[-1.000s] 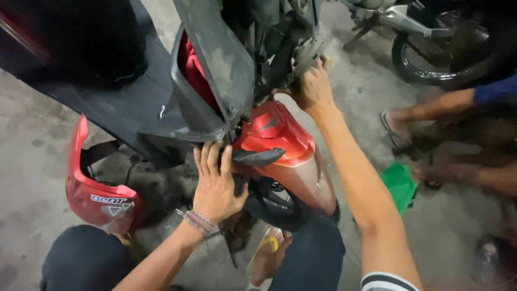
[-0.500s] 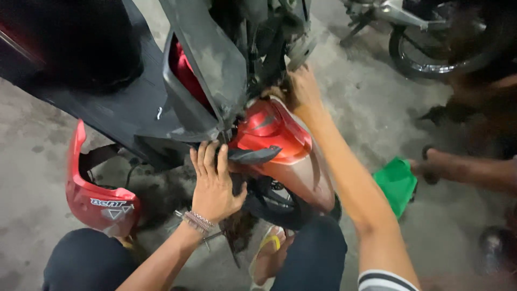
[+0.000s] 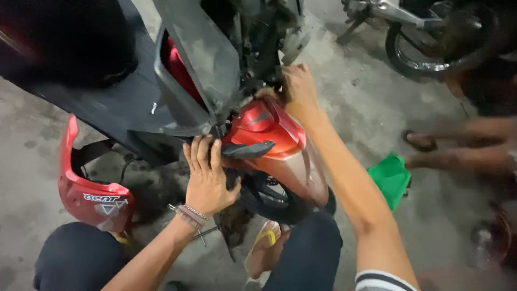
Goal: Repairing or disassembling the front fairing of a motorcycle using a screwdriver and hands
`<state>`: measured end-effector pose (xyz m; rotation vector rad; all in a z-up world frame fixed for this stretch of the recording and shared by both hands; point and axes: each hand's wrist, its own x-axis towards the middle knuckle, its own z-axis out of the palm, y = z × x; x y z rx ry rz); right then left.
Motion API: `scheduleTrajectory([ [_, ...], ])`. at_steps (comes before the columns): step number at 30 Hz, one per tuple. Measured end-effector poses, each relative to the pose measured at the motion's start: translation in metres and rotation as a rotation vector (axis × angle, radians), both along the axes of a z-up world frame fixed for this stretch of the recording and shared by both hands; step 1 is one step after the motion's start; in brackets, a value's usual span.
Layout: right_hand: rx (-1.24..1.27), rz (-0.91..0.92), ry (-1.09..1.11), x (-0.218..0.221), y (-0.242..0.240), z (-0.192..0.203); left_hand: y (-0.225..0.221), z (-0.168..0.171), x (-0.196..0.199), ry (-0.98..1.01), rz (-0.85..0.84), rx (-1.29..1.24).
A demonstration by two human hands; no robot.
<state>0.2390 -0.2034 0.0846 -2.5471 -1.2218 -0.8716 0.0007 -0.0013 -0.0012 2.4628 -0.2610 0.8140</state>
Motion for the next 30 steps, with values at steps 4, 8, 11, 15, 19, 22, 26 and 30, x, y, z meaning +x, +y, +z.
scheduleTrajectory([
  [4,-0.005,-0.061,-0.058,0.011,-0.017,0.001,-0.001,0.003,0.0,-0.037,0.02,0.034],
  [8,0.229,0.113,0.124,-0.024,0.004,0.019,0.003,0.009,-0.001,-0.051,-0.009,0.043],
  [11,0.143,-0.181,-0.081,-0.037,-0.011,0.025,0.005,0.017,-0.01,0.064,-0.009,-0.003],
  [15,0.465,-0.409,0.25,-0.078,-0.022,0.042,0.007,0.017,-0.009,-0.008,-0.025,-0.001],
  [19,0.738,-0.429,0.583,-0.149,-0.032,0.037,0.011,0.027,-0.016,-0.16,-0.046,-0.169],
  [22,1.05,-0.302,0.905,-0.214,-0.027,0.025,0.018,0.033,-0.023,-0.279,-0.148,-0.199],
  [26,1.052,-0.203,1.054,-0.292,0.007,-0.023,0.011,0.058,-0.043,0.111,-0.433,-0.511],
  [30,0.812,0.087,1.179,-0.311,0.02,-0.081,0.02,0.075,-0.054,0.314,-0.534,-0.507],
])
